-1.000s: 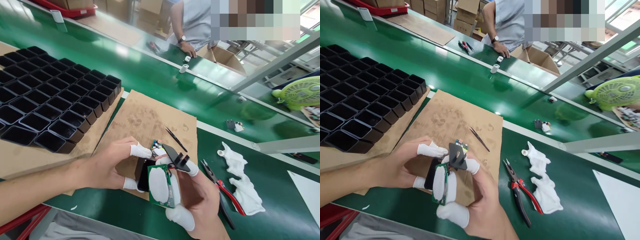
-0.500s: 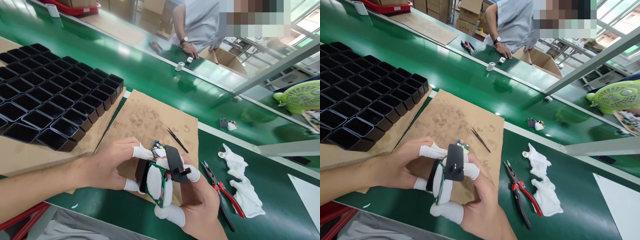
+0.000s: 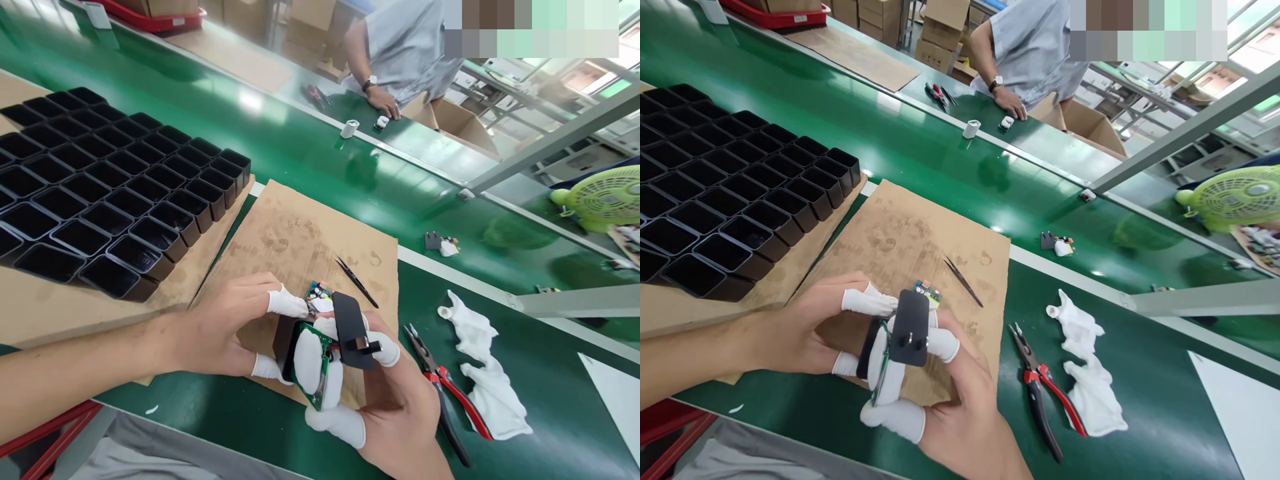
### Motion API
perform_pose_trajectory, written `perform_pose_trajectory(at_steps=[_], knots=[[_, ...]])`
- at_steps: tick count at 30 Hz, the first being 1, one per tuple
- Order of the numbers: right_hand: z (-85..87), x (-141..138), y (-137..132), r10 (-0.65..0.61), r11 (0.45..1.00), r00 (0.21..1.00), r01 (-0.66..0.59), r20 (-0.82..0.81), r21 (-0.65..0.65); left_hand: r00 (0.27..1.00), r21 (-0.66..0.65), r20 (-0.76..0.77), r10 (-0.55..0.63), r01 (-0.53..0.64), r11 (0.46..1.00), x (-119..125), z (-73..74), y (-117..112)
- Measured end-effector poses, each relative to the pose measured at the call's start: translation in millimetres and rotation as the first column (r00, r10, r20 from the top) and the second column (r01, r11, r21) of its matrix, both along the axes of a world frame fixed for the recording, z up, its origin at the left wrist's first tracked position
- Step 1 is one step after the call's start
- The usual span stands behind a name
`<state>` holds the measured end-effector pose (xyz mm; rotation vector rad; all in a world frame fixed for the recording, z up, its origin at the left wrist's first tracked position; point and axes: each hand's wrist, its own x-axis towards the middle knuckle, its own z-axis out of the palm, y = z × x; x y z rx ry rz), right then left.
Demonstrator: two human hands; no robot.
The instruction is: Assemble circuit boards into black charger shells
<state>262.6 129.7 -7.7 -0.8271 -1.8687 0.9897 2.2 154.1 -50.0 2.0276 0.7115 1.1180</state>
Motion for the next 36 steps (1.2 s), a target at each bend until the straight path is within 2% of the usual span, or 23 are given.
perform_pose_trajectory(at_steps=[9, 15, 24, 28, 31, 36], knots=[[-4.2, 1, 1, 0.001, 0.999, 1.0, -0.003, 0.029, 0.044, 1.0, -0.009, 0.004, -0.026, 0.026, 1.0, 0, 0.1, 1], [-11.8, 2, 2, 0.051, 0.991, 0.999, -0.049, -0.009, 0.125, 1.0, 0.05, 0.001, -0.009, 0.008, 0.999, -1, 0.9, 1], [-9.1, -1, 2, 0.036, 0.998, 0.998, -0.038, 0.042, 0.052, 1.0, 0.037, 0.013, -0.025, 0.025, 0.999, -1, 1.2, 1], [-8.7, 2, 1, 0.041, 0.995, 0.999, -0.041, 0.004, 0.088, 1.0, 0.016, -0.004, -0.016, 0.016, 1.0, -2, 0.5, 1], [-8.3, 7, -1, 0.002, 0.996, 1.0, 0.0, -0.024, 0.085, 1.0, -0.015, 0.0, -0.02, 0.02, 1.0, -3, 0.6, 1], [-6.5, 12, -2, -0.05, 0.997, 0.999, 0.051, -0.011, 0.066, 1.0, 0.019, 0.004, -0.024, 0.024, 1.0, -3, 1.4, 0]])
